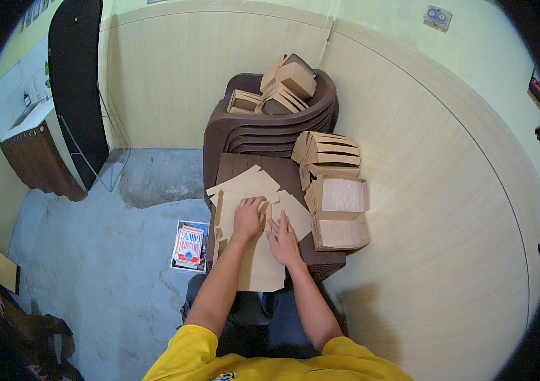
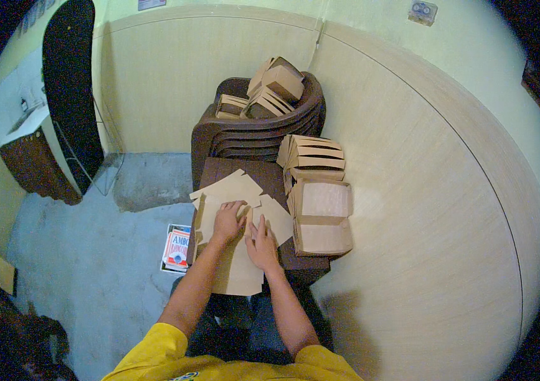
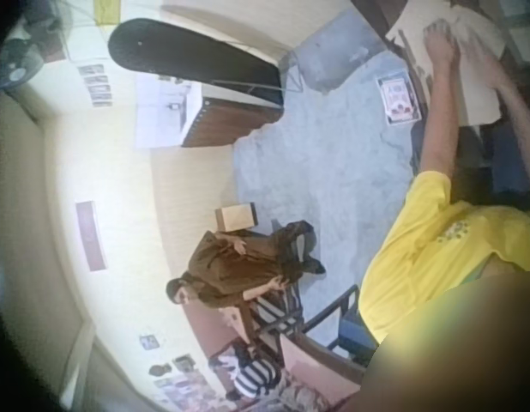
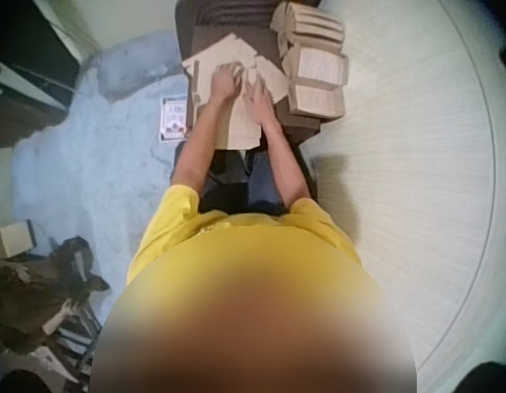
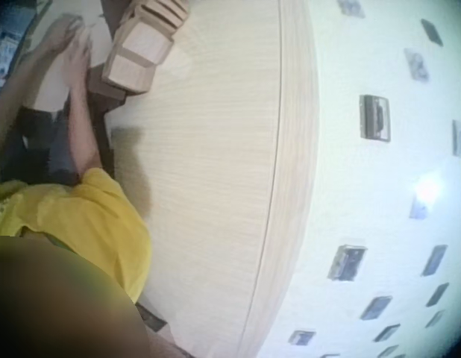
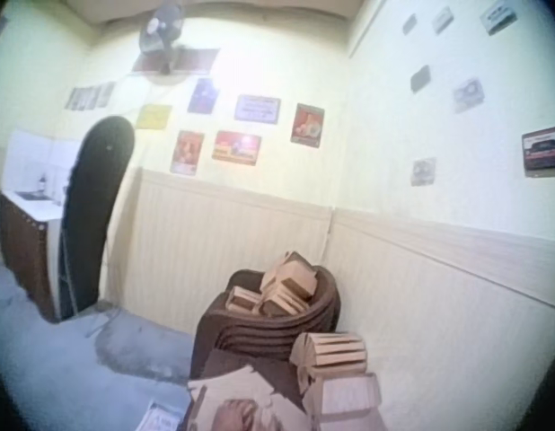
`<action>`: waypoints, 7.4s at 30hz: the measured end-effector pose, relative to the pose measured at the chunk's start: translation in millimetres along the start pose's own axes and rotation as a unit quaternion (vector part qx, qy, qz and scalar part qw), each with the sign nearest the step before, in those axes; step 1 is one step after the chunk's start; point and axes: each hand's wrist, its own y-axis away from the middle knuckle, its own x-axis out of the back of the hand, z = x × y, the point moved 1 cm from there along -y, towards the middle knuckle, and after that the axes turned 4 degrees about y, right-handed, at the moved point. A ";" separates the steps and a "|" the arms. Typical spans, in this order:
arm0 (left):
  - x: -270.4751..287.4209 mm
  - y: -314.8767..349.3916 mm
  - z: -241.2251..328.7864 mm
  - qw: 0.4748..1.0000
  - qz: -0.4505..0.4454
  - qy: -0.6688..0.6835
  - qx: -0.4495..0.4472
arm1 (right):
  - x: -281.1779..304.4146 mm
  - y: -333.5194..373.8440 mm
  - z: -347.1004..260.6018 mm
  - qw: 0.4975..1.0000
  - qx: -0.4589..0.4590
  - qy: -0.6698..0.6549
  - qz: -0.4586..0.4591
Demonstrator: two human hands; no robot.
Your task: The person assembles flat cardboard box blanks into finished boxes by folding the flaps and securing them with small white fasteners. They handle each box one at a time, fold the sides, and place the completed boxes into a stack on the right.
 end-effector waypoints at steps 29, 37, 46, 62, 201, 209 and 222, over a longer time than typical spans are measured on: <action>-10.2 11.1 3.2 0.984 -0.058 -0.170 -0.011 | 6.6 -11.0 -38.0 0.973 -0.078 0.168 -0.139; 3.0 15.1 7.0 0.981 -0.106 -0.163 -0.002 | 33.2 -28.0 -13.0 0.986 -0.151 -0.068 0.031; -13.4 30.2 20.8 0.973 -0.003 -0.231 -0.021 | 29.3 -9.5 -3.9 0.980 -0.190 0.053 0.003; 9.5 20.3 22.7 0.987 -0.092 -0.109 0.075 | 9.7 -6.0 -0.9 0.987 -0.013 -0.138 0.077; -0.8 48.5 -10.4 0.986 -0.135 -0.078 -0.058 | 11.9 73.1 -6.9 0.966 0.151 0.027 0.209; 6.0 54.2 0.0 0.986 -0.111 -0.099 -0.080 | 17.6 83.6 -8.6 0.989 0.079 -0.009 0.127; 10.8 54.3 5.8 0.982 -0.125 -0.114 -0.088 | 1.8 78.7 22.8 0.962 0.082 -0.135 0.223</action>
